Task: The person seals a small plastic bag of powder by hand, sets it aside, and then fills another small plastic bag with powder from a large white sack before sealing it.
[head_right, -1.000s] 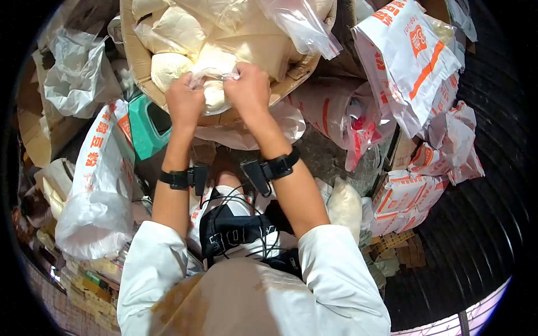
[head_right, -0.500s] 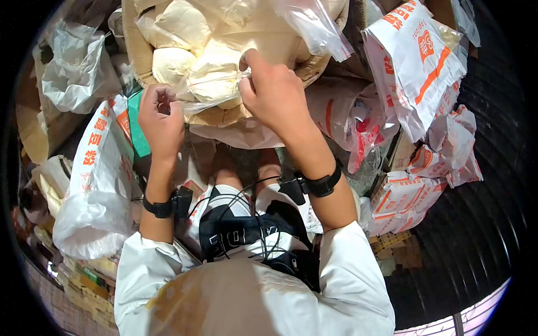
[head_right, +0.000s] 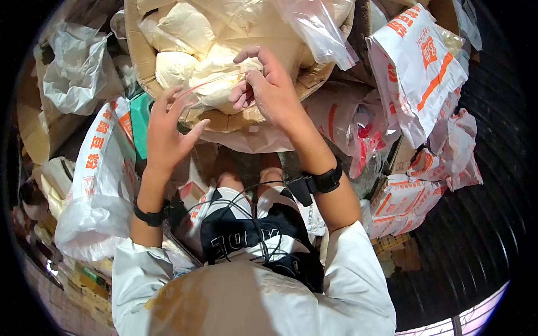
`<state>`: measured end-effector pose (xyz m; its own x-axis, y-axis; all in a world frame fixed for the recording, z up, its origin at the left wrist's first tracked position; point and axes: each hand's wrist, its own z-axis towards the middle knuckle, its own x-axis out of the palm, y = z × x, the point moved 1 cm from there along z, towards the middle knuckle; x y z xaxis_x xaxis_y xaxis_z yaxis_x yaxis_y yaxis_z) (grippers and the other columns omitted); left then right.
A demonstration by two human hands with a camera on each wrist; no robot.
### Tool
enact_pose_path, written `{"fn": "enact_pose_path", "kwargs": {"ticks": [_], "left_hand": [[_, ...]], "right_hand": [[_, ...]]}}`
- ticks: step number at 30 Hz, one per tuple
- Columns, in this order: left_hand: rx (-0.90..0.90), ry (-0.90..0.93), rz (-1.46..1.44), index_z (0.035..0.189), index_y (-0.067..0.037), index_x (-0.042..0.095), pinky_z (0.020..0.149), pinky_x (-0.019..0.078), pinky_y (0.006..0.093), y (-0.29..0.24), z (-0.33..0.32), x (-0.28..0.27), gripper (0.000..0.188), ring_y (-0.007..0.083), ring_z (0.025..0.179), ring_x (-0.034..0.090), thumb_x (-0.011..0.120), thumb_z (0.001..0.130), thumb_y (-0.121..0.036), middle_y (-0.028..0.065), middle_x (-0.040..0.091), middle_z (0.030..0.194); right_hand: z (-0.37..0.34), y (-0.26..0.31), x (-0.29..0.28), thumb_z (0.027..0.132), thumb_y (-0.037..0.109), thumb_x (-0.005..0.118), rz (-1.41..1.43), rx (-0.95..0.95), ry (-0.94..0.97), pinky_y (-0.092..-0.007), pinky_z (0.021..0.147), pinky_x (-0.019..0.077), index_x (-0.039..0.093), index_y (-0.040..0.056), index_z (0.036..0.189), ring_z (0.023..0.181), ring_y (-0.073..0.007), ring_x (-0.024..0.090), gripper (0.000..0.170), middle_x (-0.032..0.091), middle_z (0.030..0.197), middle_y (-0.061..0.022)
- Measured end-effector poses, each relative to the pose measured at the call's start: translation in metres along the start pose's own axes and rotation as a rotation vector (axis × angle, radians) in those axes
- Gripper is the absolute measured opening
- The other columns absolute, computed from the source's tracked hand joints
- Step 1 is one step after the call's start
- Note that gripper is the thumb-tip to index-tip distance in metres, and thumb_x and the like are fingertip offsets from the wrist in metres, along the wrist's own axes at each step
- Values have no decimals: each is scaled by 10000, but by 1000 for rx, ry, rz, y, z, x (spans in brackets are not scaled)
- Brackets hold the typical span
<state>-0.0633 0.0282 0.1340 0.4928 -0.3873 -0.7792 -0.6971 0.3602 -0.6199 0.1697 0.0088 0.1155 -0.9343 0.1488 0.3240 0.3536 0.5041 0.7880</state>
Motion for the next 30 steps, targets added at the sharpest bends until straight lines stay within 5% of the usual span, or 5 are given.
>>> {"fn": "enact_pose_path", "kwargs": {"ticks": [5, 9, 15, 22, 30], "left_hand": [[-137, -124, -321, 1015, 11, 645, 808, 511, 343, 13, -5, 10, 251, 298, 875, 654, 683, 768, 38, 165, 652, 1073], [-143, -192, -642, 919, 41, 597, 815, 515, 317, 18, 0, 16, 80, 238, 952, 693, 630, 846, 49, 161, 699, 987], [-224, -129, -1033, 924, -12, 545, 868, 491, 282, 32, 8, 22, 73, 194, 1056, 664, 600, 927, 35, 107, 673, 1013], [-291, -371, -1069, 986, -26, 532, 803, 461, 225, 66, 9, 41, 129, 84, 829, 588, 594, 927, 70, 28, 604, 923], [-438, -500, -1388, 1256, 47, 519, 963, 484, 287, 31, 31, 63, 334, 164, 1078, 623, 639, 951, -18, 150, 654, 1187]], "right_hand": [[-7, 9, -22, 890, 98, 566, -624, -208, -113, -254, 565, 454, 586, 9, 919, 570, -96, 563, 96, 624, 661, -42], [-3, 25, -30, 858, 61, 613, -723, -411, -265, -248, 569, 439, 578, 29, 968, 573, -76, 532, 120, 621, 679, -14], [23, 26, -45, 866, 56, 674, -839, -396, 249, -258, 848, 499, 639, 66, 1218, 1085, -126, 594, 354, 604, 1246, -40], [68, -15, -48, 905, 102, 697, -420, -270, 259, -265, 815, 510, 756, 10, 992, 909, -118, 645, 140, 726, 940, -49], [77, -43, -20, 954, 133, 667, -65, -186, -58, -237, 778, 486, 698, -19, 1072, 830, -85, 614, 194, 701, 947, -29]]}}
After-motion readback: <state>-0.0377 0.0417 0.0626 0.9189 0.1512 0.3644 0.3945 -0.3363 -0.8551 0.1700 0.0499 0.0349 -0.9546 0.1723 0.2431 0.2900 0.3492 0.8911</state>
